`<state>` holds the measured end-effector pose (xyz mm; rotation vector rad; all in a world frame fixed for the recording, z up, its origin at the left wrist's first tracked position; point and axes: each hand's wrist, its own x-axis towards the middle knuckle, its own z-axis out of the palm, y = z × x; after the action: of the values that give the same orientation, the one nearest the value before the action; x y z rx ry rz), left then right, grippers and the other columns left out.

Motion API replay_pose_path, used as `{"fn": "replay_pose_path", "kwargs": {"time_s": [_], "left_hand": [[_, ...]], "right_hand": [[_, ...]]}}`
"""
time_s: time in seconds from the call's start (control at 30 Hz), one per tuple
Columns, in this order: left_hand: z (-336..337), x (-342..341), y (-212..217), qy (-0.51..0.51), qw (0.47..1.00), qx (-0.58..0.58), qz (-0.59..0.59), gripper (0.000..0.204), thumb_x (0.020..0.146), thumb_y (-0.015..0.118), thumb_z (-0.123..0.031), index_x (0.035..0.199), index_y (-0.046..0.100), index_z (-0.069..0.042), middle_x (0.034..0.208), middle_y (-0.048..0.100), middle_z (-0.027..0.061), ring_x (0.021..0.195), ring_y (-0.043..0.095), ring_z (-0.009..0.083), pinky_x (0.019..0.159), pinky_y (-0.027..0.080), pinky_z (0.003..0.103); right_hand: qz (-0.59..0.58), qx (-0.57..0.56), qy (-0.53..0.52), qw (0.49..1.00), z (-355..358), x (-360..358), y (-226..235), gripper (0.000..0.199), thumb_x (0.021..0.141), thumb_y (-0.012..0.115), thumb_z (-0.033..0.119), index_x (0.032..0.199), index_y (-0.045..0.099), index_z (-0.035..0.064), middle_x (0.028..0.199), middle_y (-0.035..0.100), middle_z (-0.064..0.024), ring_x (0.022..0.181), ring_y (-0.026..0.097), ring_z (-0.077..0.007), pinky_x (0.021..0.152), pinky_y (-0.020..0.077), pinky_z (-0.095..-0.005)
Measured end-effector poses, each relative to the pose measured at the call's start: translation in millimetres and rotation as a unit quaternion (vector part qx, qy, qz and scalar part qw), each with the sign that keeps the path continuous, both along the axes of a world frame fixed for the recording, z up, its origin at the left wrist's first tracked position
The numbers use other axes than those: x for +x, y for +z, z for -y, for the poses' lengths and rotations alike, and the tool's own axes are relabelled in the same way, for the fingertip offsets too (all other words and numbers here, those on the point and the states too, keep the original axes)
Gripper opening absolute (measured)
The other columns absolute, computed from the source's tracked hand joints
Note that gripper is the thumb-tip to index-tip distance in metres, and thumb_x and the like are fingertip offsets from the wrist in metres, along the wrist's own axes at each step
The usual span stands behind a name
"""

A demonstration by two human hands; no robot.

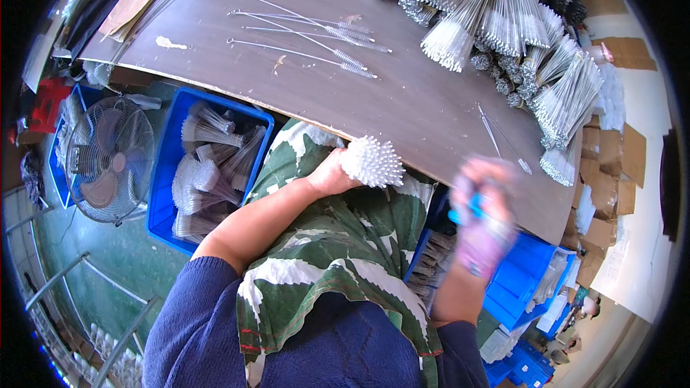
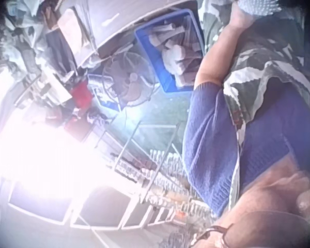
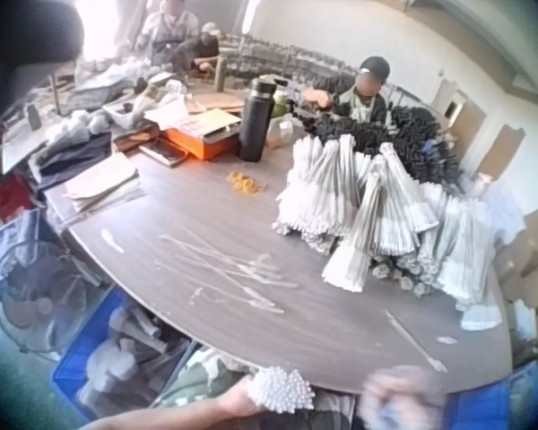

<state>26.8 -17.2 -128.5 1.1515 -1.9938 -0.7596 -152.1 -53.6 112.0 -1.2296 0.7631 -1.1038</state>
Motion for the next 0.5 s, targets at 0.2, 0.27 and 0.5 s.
{"fn": "replay_pose_path", "kwargs": {"time_s": [0.2,0.27,0.5], "left_hand": [[9,-10,6,0.021,0.997,-0.079,-0.008,0.023,0.085,0.049,-0.017,0.106,0.059,-0.015,0.102,0.058,0.0074,0.096,0.055,0.0272,0.083,0.043,0.04],[8,-8,7,0.028,0.995,-0.092,-0.01,0.023,0.085,0.05,-0.018,0.106,0.059,-0.015,0.1,0.058,0.0077,0.095,0.055,0.0269,0.082,0.044,0.039],[7,-7,11,0.018,0.994,-0.094,-0.049,0.023,0.083,0.052,-0.02,0.104,0.059,-0.015,0.098,0.057,0.0086,0.093,0.055,0.0275,0.082,0.044,0.04]], "right_hand": [[0.203,-0.341,0.233,0.888,-18,-2,133,0.011,0.075,0.059,0.024,0.082,0.056,0.0169,0.078,0.052,0.0034,0.062,0.05,-0.0112,0.049,0.0365,-0.0257],[0.212,-0.336,0.235,0.887,-21,-10,137,0.011,0.075,0.059,0.023,0.084,0.056,0.0173,0.079,0.052,0.004,0.062,0.05,-0.0107,0.049,0.0361,-0.0255],[0.278,-0.308,0.22,0.883,-32,-50,148,0.016,0.076,0.059,0.02,0.091,0.058,0.0198,0.086,0.053,0.0082,0.065,0.047,-0.0074,0.053,0.0331,-0.0242]]}}
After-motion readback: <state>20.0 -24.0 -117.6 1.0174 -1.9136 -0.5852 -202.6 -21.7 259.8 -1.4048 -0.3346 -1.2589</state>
